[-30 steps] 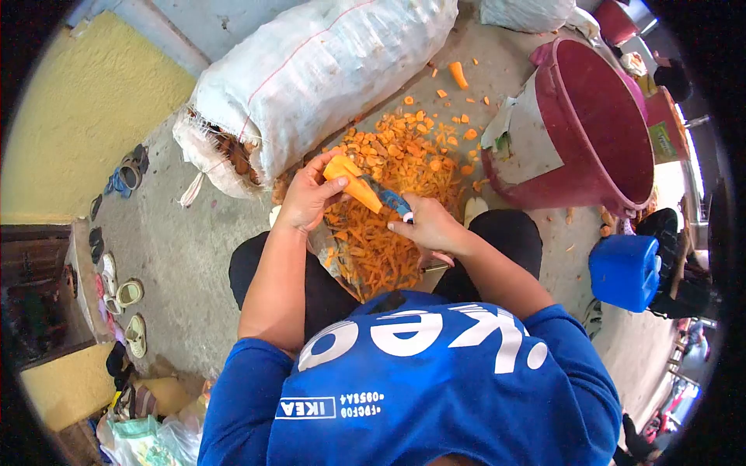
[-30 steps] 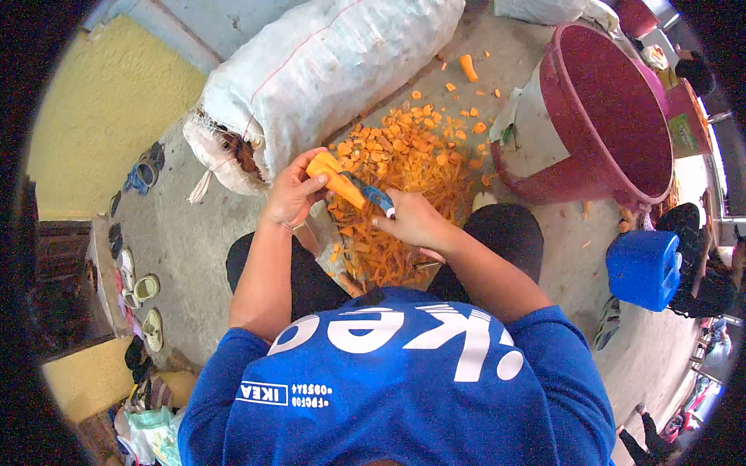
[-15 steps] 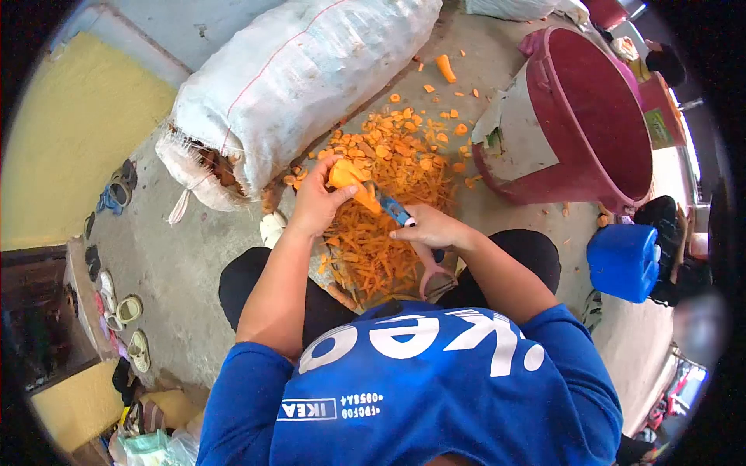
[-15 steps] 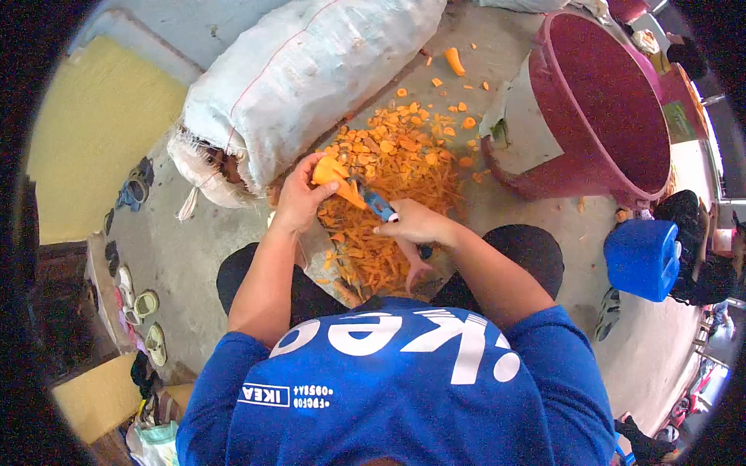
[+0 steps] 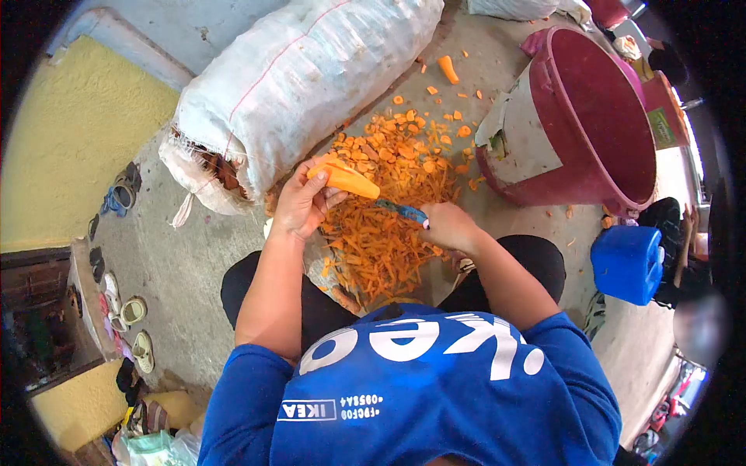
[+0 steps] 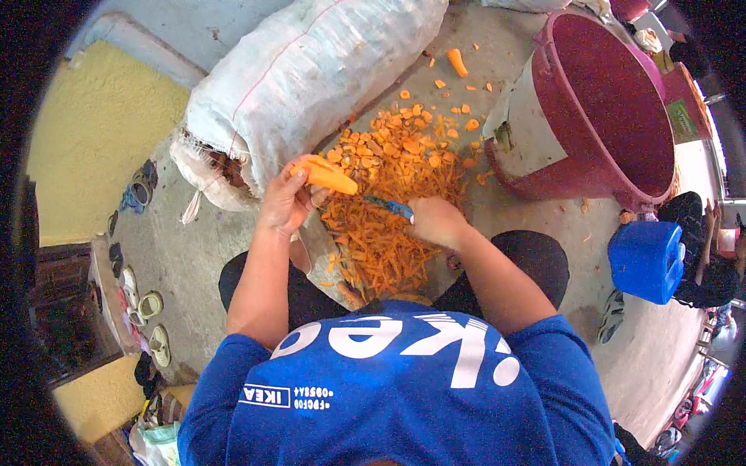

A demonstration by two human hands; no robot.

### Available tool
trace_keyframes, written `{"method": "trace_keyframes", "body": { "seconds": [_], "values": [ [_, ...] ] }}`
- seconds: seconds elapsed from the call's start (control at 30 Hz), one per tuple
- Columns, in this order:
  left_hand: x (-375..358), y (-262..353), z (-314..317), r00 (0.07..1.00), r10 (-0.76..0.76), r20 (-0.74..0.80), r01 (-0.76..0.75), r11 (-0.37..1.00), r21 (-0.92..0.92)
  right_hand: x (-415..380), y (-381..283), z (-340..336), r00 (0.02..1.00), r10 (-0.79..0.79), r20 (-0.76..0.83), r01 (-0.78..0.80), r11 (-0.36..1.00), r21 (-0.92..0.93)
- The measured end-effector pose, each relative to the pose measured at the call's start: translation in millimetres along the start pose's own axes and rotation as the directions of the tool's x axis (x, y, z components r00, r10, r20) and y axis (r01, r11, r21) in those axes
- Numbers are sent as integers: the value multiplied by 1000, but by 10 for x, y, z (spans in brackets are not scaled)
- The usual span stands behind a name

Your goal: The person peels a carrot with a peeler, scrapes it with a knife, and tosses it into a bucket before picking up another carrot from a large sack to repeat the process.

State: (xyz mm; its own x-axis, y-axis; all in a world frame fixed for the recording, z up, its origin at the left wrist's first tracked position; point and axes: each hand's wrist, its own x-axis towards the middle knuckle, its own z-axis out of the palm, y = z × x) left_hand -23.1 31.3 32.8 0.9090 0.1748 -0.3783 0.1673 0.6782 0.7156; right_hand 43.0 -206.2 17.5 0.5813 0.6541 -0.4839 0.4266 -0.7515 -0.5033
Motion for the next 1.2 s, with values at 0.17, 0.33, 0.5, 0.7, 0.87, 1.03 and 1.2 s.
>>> {"method": "trace_keyframes", "body": {
  "seconds": [0.17, 0.33, 0.5, 0.7, 0.87, 1.03, 1.2],
  "values": [
    [32, -83, 11, 991, -86, -98, 83, 996, -33, 77, 36, 168, 996, 13, 84, -7, 997, -73],
    [340, -178, 477, 981, -176, -84, 169, 982, -84, 33, -11, 180, 993, 47, 111, -41, 998, -57],
    [539, 23, 1922, 849, 7, 528, 85, 985, -150, 54, -71, 106, 962, 166, 217, -157, 986, -58],
    [355, 85, 1957, 751, -172, 638, -53, 947, 317, 87, -10, 113, 963, 175, 207, -171, 985, -40],
    [695, -147, 369, 789, -598, 139, 100, 349, 932, 107, -75, 81, 974, 120, 191, -115, 993, -36],
    [1065, -392, -2427, 876, -42, -480, 450, -283, 847, 178, -42, 200, 982, 68, 176, -60, 997, -50],
    [1043, 37, -3452, 641, 587, -495, 585, 44, 810, 317, -34, 226, 974, 70, 215, -61, 997, -49]
  ]
}}
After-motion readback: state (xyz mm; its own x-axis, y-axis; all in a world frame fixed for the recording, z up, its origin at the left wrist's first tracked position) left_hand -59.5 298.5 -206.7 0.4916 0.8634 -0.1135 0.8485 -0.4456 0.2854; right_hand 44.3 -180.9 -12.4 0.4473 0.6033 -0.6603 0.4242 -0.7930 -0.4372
